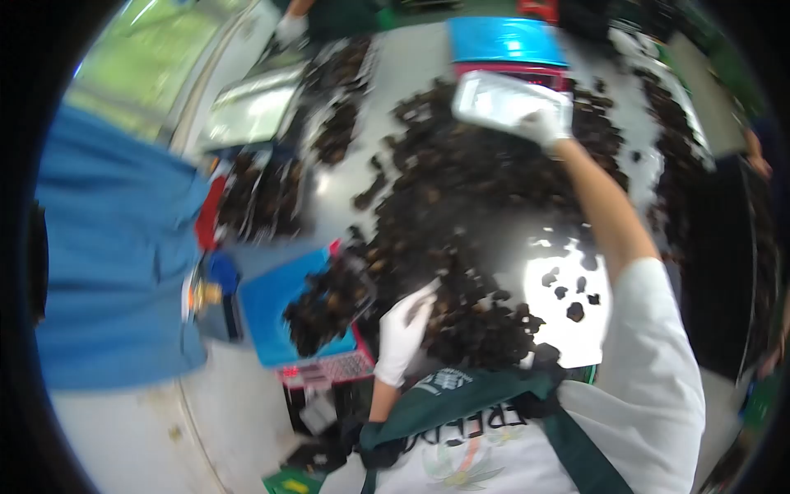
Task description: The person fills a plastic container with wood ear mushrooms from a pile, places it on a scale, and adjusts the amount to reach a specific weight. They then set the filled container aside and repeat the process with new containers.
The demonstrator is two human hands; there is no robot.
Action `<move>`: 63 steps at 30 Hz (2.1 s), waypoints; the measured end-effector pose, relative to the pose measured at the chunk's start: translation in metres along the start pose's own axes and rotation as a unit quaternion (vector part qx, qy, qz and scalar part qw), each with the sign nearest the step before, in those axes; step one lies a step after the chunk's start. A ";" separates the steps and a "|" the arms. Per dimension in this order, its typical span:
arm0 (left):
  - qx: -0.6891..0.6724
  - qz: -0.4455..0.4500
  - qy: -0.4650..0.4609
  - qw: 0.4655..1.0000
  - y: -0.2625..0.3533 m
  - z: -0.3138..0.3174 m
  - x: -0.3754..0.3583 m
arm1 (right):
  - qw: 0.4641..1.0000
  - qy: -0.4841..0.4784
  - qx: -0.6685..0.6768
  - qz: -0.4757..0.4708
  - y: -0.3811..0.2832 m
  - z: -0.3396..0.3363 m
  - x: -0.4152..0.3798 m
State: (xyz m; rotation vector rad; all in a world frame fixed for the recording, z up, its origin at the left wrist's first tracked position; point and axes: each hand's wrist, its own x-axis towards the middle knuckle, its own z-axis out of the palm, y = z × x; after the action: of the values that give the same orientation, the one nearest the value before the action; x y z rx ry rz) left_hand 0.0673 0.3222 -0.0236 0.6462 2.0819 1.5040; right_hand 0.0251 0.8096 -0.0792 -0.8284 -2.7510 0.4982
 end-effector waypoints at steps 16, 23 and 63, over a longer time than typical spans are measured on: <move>-0.085 -0.128 -0.117 0.981 -0.020 0.022 0.017 | 0.984 0.159 0.046 -0.065 -0.094 0.000 -0.219; -0.084 -0.121 -0.117 0.982 -0.026 0.021 0.011 | 0.987 -0.008 0.158 -0.017 -0.119 0.049 -0.274; -0.024 -0.116 -0.117 0.986 -0.078 0.031 -0.021 | 0.855 -0.190 0.462 0.137 -0.221 0.040 -0.299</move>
State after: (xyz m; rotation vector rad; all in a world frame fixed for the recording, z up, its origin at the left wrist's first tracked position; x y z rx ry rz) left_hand 0.0960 0.3089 -0.1039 0.5158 1.8652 1.2786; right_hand 0.1479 0.4565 -0.0653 -0.8818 -2.1831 2.0030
